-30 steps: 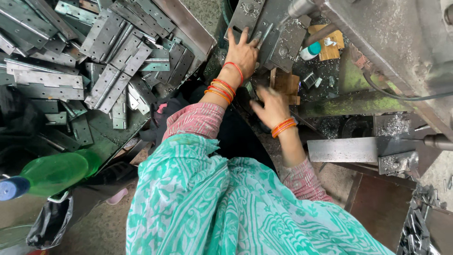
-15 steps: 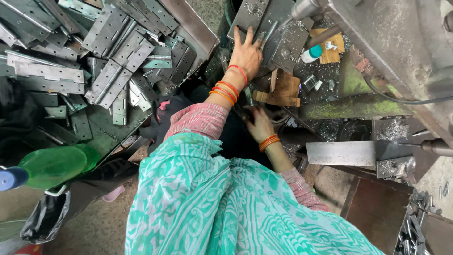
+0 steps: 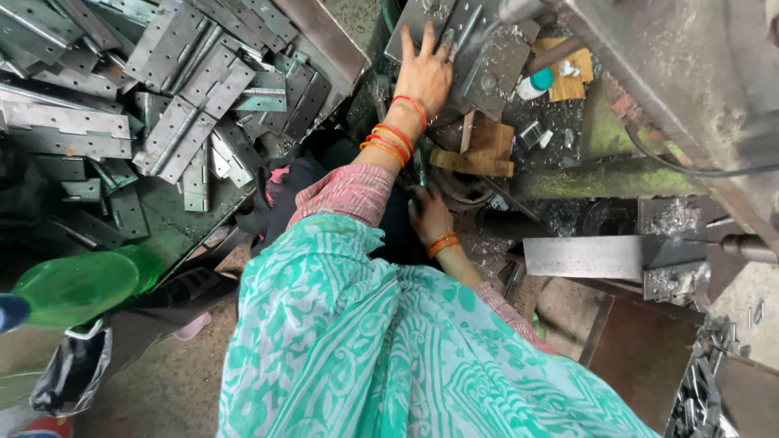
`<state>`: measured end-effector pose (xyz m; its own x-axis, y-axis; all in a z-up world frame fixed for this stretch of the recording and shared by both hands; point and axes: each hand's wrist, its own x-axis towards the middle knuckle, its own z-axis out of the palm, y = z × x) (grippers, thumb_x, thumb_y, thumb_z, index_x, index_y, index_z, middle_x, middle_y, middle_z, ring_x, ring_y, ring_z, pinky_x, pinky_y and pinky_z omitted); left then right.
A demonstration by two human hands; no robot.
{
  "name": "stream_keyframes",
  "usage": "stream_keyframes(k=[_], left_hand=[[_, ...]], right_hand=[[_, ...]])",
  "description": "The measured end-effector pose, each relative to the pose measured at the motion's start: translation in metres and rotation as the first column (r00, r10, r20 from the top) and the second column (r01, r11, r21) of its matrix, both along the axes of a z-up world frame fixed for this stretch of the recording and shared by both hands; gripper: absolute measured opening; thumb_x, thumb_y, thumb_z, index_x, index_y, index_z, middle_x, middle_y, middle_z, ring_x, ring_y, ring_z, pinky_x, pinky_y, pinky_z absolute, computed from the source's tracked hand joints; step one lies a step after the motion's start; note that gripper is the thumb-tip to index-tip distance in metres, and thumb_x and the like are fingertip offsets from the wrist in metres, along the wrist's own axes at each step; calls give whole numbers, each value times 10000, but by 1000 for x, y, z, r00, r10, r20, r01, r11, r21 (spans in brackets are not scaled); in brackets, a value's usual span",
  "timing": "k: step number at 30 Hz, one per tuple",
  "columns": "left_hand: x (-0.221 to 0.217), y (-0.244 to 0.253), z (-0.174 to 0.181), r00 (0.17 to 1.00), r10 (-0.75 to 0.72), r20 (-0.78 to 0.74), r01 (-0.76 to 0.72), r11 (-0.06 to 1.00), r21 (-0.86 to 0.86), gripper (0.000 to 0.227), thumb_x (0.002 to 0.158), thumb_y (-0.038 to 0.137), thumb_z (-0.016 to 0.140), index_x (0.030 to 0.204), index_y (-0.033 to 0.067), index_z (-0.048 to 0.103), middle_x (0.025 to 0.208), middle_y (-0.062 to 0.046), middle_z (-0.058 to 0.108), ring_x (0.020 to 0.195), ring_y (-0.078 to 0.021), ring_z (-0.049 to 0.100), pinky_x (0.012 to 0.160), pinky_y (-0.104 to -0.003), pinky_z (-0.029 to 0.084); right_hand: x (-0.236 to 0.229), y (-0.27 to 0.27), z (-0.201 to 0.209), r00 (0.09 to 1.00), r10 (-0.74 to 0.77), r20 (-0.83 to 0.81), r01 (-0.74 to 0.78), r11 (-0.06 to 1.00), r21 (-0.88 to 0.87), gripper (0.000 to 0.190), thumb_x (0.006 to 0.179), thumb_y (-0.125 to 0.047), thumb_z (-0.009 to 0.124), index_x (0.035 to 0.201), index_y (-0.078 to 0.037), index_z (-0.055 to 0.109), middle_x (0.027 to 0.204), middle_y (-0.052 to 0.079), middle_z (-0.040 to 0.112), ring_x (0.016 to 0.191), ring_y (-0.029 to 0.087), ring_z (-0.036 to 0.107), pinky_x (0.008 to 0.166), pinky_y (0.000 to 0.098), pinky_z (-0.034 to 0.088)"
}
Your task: The person repeatedly picks up metal plates from a pile, places them into a press machine, and operates the lever to process them. The person then removes the processed plates and returns them to the pile.
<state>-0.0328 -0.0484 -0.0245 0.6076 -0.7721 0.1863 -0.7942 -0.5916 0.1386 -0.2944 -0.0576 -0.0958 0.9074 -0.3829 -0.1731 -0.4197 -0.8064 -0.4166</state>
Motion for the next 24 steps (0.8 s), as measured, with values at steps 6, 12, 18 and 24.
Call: stream_keyframes(k=[6, 12, 18, 24], left_hand=[[3, -14, -8, 997, 56, 49, -54, 997, -49, 434, 955, 216, 514, 1344, 104, 671, 1487, -66, 539, 1470, -414, 261, 1119, -765, 143], [22, -44, -21, 998, 61, -3, -61, 990, -127, 427, 1003, 200, 491, 1384, 85, 645, 1502, -59, 542, 1508, -396, 233, 1156, -756, 123], [15, -35, -30, 999, 35, 17, -33, 995, -90, 455, 1002, 185, 480, 1430, 82, 594, 1520, -50, 528, 1511, -401, 213, 1145, -756, 119], [13, -14, -19, 1000, 1, -20, -3, 994, -107, 565, 969, 165, 489, 1534, 133, 479, 1575, 7, 459, 1523, -371, 168, 1127, -806, 79]], right_hand=[[26, -38, 55, 983, 161, 85, -159, 987, -21, 364, 962, -218, 637, 1306, -98, 642, 1249, 216, 649, 1125, 450, 652, 954, 498, 539], [29, -26, 50, 988, 149, 35, -143, 982, -125, 381, 913, -185, 636, 1273, -61, 644, 1271, 256, 612, 1078, 466, 628, 881, 497, 534], [15, -9, 34, 998, 18, -53, -18, 1000, -1, 283, 974, -231, 598, 1241, -188, 681, 1183, 199, 642, 1084, 430, 643, 896, 506, 531], [34, -33, 60, 983, 182, 4, -182, 983, 7, 335, 919, -169, 611, 1246, -136, 673, 1145, 237, 651, 1097, 450, 628, 949, 502, 506]])
